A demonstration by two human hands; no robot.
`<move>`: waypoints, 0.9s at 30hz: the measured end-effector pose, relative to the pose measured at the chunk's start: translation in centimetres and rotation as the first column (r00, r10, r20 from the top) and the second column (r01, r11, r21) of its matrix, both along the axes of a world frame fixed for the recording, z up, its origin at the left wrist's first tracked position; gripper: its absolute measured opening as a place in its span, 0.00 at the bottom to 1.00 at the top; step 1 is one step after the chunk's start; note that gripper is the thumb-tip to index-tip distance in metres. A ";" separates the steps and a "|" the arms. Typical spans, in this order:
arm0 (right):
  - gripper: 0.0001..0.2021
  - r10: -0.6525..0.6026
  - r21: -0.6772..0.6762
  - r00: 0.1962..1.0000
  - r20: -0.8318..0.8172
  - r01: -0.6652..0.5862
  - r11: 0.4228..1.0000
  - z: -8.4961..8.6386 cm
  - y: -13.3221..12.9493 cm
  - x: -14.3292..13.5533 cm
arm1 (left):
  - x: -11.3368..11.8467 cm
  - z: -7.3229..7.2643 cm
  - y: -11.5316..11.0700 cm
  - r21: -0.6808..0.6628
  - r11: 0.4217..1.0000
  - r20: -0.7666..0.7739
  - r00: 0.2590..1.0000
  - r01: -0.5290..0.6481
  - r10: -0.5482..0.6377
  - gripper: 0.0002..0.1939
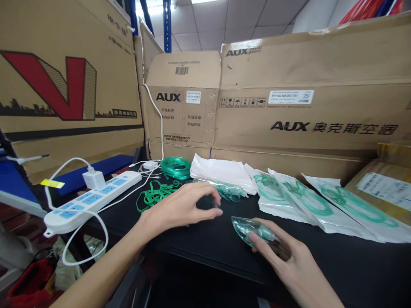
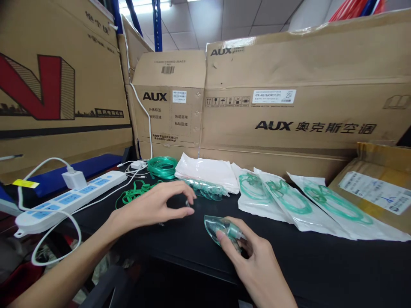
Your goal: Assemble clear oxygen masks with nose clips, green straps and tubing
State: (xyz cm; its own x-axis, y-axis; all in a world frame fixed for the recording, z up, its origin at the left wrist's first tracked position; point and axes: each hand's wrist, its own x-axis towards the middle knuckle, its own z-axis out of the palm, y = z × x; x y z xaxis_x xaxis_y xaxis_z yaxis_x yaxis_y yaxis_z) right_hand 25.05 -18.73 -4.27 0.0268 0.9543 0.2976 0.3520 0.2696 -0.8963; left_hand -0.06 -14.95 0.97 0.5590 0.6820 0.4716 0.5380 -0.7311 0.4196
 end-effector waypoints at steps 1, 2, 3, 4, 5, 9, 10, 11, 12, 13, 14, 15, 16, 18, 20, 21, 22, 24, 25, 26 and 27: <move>0.19 -0.004 0.003 1.000 0.001 0.004 1.000 -0.1 0.1 0.1 | -0.5 -0.5 -0.2 -0.004 1.000 -0.052 0.998 -0.027 0.027 0.07; 0.20 0.004 0.002 1.000 0.010 -0.004 1.000 -0.3 0.2 0.2 | -0.9 -1.1 -0.5 -0.008 0.999 -0.096 0.994 -0.053 0.052 0.07; 0.20 0.016 -0.002 1.000 0.026 -0.016 1.000 -0.4 0.4 0.4 | -1.3 -1.7 -0.7 -0.012 0.997 -0.133 0.988 -0.077 0.075 0.07; 0.21 0.030 -0.007 0.999 0.043 -0.030 1.000 -0.5 0.5 0.5 | -1.7 -2.2 -0.9 -0.015 0.995 -0.161 0.983 -0.097 0.094 0.07; 0.22 0.046 -0.012 0.997 0.062 -0.046 0.999 -0.6 0.6 0.7 | -2.0 -2.7 -1.1 -0.016 0.993 -0.179 0.978 -0.114 0.109 0.07; 0.22 0.060 -0.010 0.993 0.105 -0.059 0.998 -0.6 0.8 1.1 | -3.5 -3.6 -1.7 -0.027 0.986 -0.202 0.967 -0.162 0.153 0.08; 0.22 0.063 -0.012 0.991 0.117 -0.062 0.998 -0.6 0.8 1.1 | -3.8 -3.6 -1.8 -0.034 0.983 -0.206 0.964 -0.181 0.170 0.10; 0.23 0.065 -0.017 0.990 0.127 -0.063 0.998 -0.6 0.8 1.1 | -4.1 -3.6 -1.9 -0.046 0.979 -0.211 0.960 -0.200 0.186 0.13; 0.23 0.066 -0.026 0.989 0.132 -0.063 0.998 -0.7 0.8 1.0 | -4.5 -3.7 -2.1 -0.057 0.974 -0.215 0.955 -0.220 0.203 0.16; 0.23 0.068 -0.037 0.989 0.130 -0.064 0.997 -0.7 0.8 1.0 | -4.7 -3.7 -2.2 -0.069 0.969 -0.219 0.951 -0.236 0.216 0.18; 0.24 0.066 -0.047 0.991 0.117 -0.061 0.997 -0.7 0.8 0.9 | -4.9 -3.7 -2.4 -0.077 0.966 -0.222 0.949 -0.247 0.225 0.20; 0.24 0.063 -0.053 0.993 0.099 -0.058 0.997 -0.6 0.8 0.8 | -5.1 -3.7 -2.5 -0.080 0.965 -0.222 0.948 -0.252 0.229 0.21; 0.23 0.062 -0.052 0.995 0.081 -0.058 0.997 -0.4 0.7 0.7 | -5.1 -3.6 -2.5 -0.079 0.965 -0.219 0.948 -0.252 0.230 0.22; 0.22 0.052 0.000 0.997 0.050 -0.052 0.999 0.6 0.8 0.6 | -4.7 -3.3 -2.3 -0.064 0.969 -0.211 0.952 -0.239 0.221 0.22; 0.21 0.011 0.108 0.998 0.069 -0.018 0.994 2.6 0.9 0.8 | -3.9 -2.6 -1.5 -0.025 0.980 -0.206 0.961 -0.195 0.186 0.19; 0.21 -0.033 0.176 0.994 0.100 0.015 0.984 3.9 1.1 0.9 | -3.3 -2.2 -0.8 0.005 0.986 -0.205 0.965 -0.168 0.165 0.18; 0.22 -0.085 0.231 0.984 0.155 0.048 0.972 5.3 1.4 1.1 | -2.6 -1.6 0.0 0.043 0.990 -0.206 0.968 -0.137 0.143 0.16; 0.21 -0.180 0.347 0.954 0.240 0.089 0.934 8.0 2.6 1.5 | -1.2 -0.5 2.0 0.114 0.988 -0.207 0.970 -0.105 0.127 0.16; 0.20 -0.202 0.386 0.933 0.298 0.076 0.919 9.0 3.4 1.8 | -0.4 0.0 3.2 0.135 0.986 -0.212 0.969 -0.101 0.128 0.17; 0.19 -0.211 0.407 0.910 0.358 0.051 0.912 9.7 4.4 2.0 | 0.3 0.4 4.3 0.147 0.984 -0.214 0.968 -0.101 0.131 0.18; 0.18 -0.177 0.392 0.886 0.429 -0.005 0.920 10.1 5.5 2.2 | 0.9 0.7 5.4 0.154 0.984 -0.219 0.968 -0.093 0.126 0.18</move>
State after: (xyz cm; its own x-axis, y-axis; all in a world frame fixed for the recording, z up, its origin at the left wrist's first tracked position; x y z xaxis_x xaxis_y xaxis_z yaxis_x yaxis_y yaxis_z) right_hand 27.27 -13.19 5.87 -0.1193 0.7694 0.6275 0.7263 0.4985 -0.4732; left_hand 0.88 -9.57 1.67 0.5883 0.6802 0.4373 0.6868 -0.7057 0.1738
